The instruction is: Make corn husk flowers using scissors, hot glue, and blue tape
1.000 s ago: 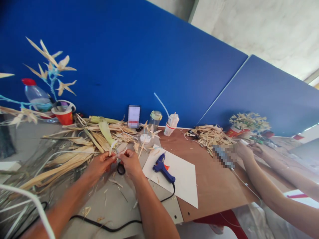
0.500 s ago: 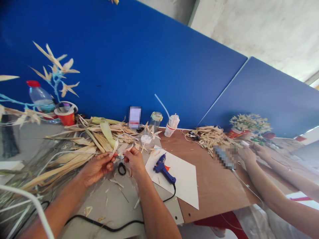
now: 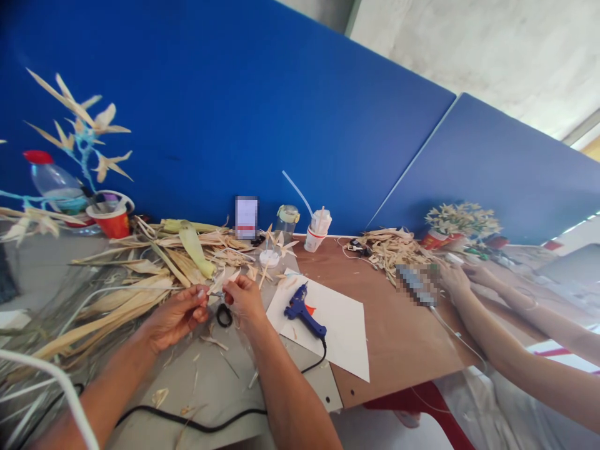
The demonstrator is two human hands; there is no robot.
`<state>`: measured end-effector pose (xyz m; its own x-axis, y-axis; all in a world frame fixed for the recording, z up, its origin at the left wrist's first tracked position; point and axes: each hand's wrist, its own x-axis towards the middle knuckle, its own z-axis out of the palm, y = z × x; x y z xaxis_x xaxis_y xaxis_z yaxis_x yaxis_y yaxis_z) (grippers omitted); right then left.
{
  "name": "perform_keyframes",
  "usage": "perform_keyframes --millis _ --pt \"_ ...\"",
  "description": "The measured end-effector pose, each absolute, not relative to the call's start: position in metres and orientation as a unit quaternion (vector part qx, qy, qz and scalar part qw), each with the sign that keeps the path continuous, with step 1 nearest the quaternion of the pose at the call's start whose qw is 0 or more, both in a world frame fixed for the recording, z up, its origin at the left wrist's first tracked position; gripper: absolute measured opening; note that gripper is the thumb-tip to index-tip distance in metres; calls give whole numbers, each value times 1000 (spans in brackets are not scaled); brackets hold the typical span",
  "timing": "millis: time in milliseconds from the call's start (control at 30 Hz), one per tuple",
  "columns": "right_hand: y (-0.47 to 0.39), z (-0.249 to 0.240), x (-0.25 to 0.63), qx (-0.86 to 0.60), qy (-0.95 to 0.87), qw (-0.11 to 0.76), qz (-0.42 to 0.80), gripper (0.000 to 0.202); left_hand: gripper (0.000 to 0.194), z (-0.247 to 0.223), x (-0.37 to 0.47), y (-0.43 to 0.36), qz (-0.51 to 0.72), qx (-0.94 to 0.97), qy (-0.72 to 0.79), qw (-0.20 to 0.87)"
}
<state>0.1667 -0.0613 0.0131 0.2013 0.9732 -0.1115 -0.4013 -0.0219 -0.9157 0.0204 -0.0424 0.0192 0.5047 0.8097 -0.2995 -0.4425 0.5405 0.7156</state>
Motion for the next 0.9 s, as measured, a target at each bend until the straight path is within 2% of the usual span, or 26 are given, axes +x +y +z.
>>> perform_keyframes --millis 133,900 --pt "-61 13 165 -456 -315 628 547 20 24 18 21 -43 399 279 305 819" --pt "-64 11 156 -440 -279 640 565 19 13 15 24 -43 383 271 276 839"
